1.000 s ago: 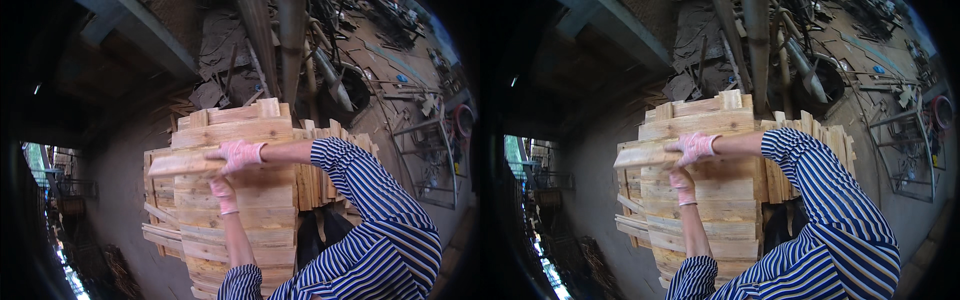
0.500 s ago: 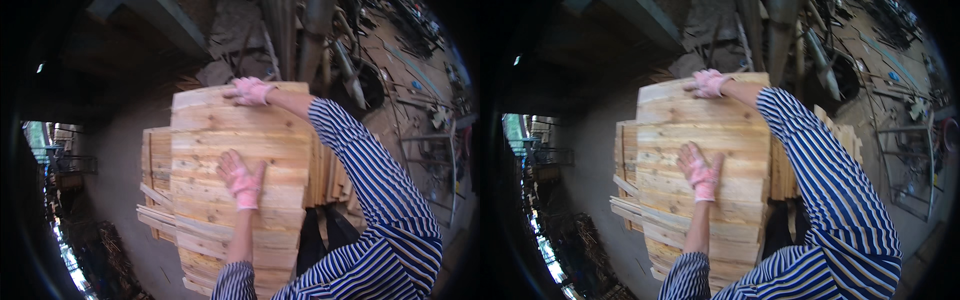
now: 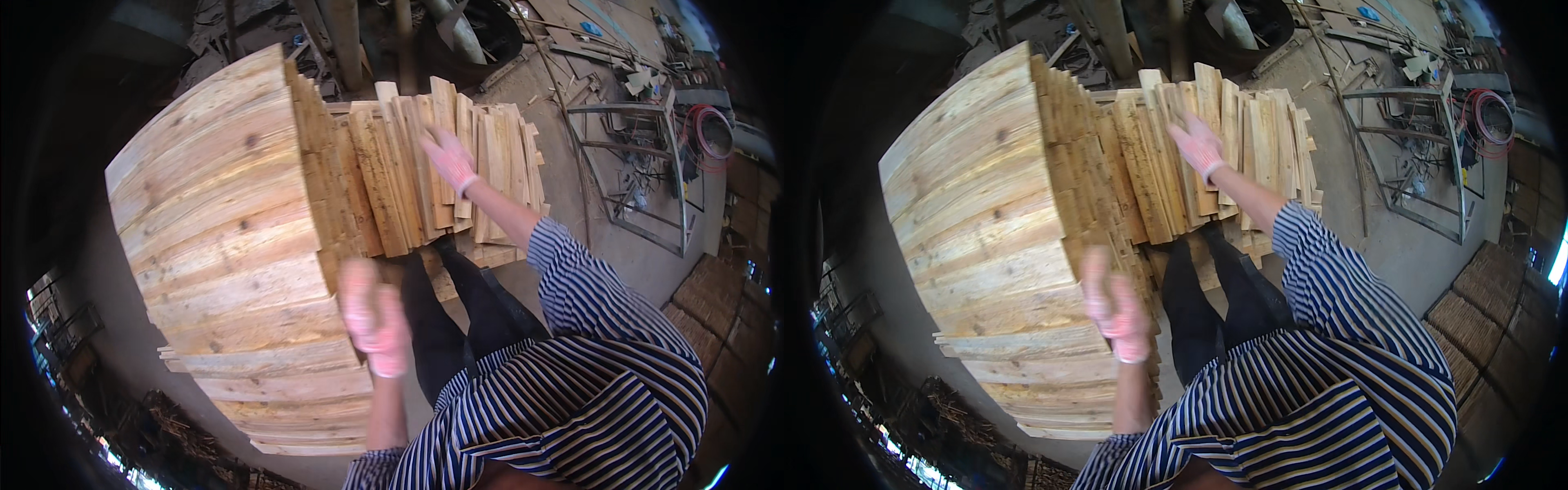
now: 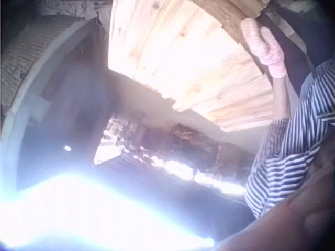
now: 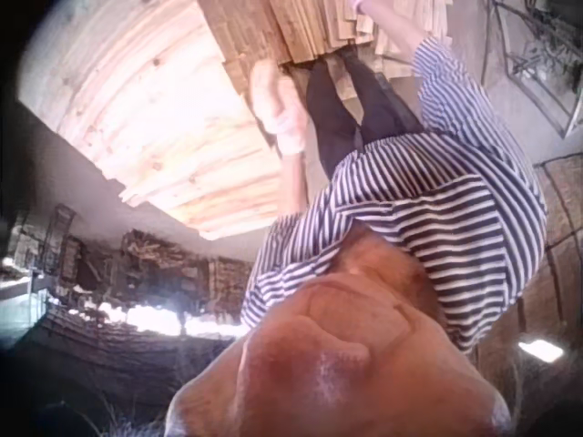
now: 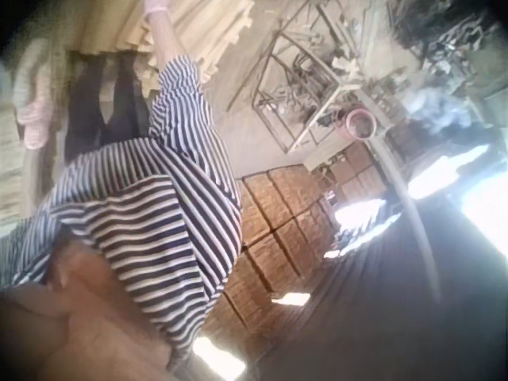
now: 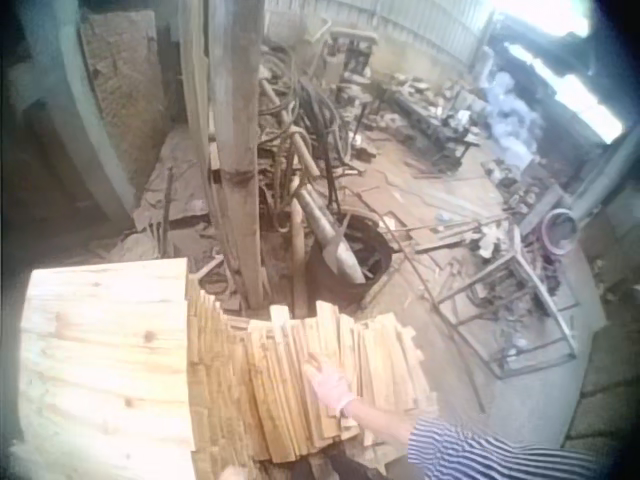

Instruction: The person walks through a workshop and begins stacking wooden planks. They pick up planks from a pile and place them onto a growing stack, arranging them carefully to create a neat pile.

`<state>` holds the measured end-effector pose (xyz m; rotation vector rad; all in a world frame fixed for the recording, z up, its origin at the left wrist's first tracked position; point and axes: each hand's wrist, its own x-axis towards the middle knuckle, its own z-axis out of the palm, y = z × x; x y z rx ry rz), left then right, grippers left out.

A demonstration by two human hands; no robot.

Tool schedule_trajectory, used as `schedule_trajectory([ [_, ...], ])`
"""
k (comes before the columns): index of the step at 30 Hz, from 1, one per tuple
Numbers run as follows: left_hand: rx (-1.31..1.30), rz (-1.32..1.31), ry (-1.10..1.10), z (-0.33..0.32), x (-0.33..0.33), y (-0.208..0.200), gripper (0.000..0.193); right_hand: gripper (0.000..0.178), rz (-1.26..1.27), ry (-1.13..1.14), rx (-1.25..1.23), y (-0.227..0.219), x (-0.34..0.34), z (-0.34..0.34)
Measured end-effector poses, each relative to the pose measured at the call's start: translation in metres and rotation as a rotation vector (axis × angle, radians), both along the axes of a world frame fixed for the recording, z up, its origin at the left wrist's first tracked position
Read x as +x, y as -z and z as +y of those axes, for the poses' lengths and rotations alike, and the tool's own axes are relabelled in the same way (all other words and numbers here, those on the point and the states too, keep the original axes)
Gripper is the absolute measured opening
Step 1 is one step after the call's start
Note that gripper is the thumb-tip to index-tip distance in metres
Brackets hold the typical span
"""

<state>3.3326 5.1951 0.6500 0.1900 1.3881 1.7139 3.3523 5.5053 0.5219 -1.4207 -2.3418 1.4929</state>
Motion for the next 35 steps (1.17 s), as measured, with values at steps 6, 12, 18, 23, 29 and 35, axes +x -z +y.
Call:
schedule_trajectory([
  [6,-0.968,0.198,0.235,0.029,0.13,0.227,0.091,0.066,-0.543,0.044,-0.345,0.111,0.228,-0.053],
  [12,-1.185,-0.059,-0.089,-0.001,0.109,0.414,0.127,0.055,-0.42,0.242,-0.583,0.237,0.3,-0.088],
  [18,-0.52,-1.119,-0.581,-0.017,0.131,0.548,0.095,0.06,-0.23,0.279,-0.654,0.293,0.308,-0.076],
  [23,-0.404,-1.017,-0.715,-0.041,0.136,0.53,0.074,0.062,-0.232,0.039,-0.568,0.292,0.222,-0.099],
  [29,-0.263,-1.081,-0.785,-0.037,0.13,0.492,0.048,0.086,-0.115,-0.049,-0.549,0.291,0.14,-0.119],
  [35,-0.879,-0.035,-0.432,0.025,0.203,0.372,0.061,0.131,-0.499,-0.128,-0.515,0.201,0.031,-0.091],
])
